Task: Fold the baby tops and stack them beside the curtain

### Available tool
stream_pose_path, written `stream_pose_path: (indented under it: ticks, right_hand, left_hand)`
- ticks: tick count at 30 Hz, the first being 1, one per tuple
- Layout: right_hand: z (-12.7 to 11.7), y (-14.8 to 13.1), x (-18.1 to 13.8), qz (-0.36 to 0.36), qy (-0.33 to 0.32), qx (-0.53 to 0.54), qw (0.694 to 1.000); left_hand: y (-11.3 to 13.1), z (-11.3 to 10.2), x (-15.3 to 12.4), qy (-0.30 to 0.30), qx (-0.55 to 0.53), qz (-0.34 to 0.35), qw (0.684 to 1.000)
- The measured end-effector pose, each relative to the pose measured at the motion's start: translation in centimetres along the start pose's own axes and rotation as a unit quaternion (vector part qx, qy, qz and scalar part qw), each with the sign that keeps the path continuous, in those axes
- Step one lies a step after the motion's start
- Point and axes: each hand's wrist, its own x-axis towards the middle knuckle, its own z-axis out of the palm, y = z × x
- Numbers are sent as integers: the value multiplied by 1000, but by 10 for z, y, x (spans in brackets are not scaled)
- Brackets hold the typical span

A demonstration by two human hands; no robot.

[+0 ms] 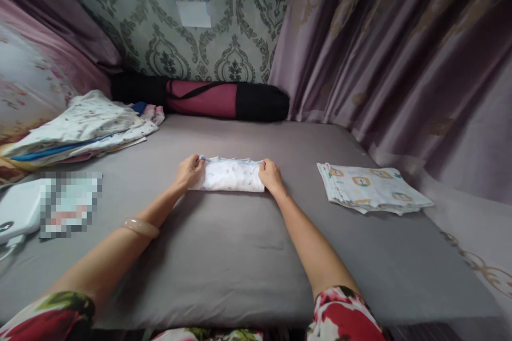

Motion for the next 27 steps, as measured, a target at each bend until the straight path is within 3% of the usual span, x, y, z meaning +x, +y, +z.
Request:
stream_pose_path:
  ticks: [7,13,19,22,24,27]
  right_hand:
    - [-4,-18,-5,70,-8,-44,997]
    - [2,-26,-14,35,-1,-116,993]
    - [5,-25,-8,43,-26,-128,990]
    - [4,-22,-2,69,-21,-86,994]
    - [0,-17,4,96,-26,1,995]
    - [-12,-5,8,144,-59,153,976]
  left_hand:
    - [6,-2,-9,-2,99,-13,995]
    - [6,-10,-8,-49,153,14,987]
    - [12,-10,-8,-62,191,-10,980]
    - [14,-11,-6,-41,174,-36,983]
    - [12,-14,-2,-40,137,-70,987]
    - [5,-22,4,-83,67,-122,987]
